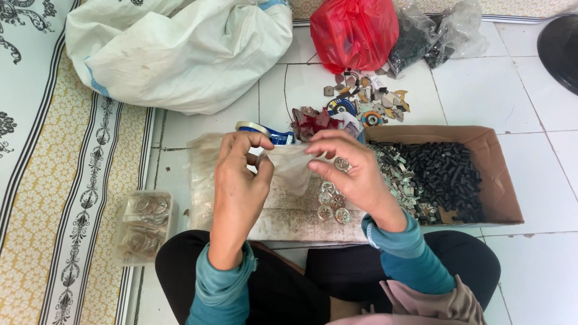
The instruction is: The person sorts through various metal scraps and components, picking out specific circular metal pieces and placing them into a small plastic bag.
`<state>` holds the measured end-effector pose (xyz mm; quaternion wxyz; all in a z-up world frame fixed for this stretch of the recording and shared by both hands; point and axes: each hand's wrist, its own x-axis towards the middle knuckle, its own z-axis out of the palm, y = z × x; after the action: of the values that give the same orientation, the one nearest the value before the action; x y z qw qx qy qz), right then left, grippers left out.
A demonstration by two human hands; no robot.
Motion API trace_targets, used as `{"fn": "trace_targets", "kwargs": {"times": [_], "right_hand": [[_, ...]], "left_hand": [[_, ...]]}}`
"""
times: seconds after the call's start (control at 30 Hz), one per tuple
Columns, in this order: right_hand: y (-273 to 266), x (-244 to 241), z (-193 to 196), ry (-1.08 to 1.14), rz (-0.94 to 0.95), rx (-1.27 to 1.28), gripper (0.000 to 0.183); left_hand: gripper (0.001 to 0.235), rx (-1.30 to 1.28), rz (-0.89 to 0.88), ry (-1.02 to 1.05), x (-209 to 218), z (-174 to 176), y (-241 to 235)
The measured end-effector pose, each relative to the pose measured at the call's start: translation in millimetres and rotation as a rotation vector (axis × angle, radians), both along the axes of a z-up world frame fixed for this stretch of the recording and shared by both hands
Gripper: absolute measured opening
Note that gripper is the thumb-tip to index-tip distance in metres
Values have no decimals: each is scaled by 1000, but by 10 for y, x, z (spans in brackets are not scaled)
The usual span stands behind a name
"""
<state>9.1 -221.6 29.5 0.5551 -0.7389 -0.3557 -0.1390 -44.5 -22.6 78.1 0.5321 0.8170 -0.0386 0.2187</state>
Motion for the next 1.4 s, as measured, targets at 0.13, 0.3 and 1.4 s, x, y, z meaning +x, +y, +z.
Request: {"fn": "trace_targets", "kwargs": {"times": [0.13, 0.3, 1.4], "right_hand": [[-172, 291, -440, 174, -85, 174, 26], [-643, 803, -1822, 279, -617, -529, 25], [-715, 1109, -2190, 668, -590, -921, 45]], "left_hand": [[25, 26, -92, -79, 58, -116, 56], [31, 441, 53, 77, 395, -925, 192], [46, 444, -244, 111, -275, 65, -36]]}}
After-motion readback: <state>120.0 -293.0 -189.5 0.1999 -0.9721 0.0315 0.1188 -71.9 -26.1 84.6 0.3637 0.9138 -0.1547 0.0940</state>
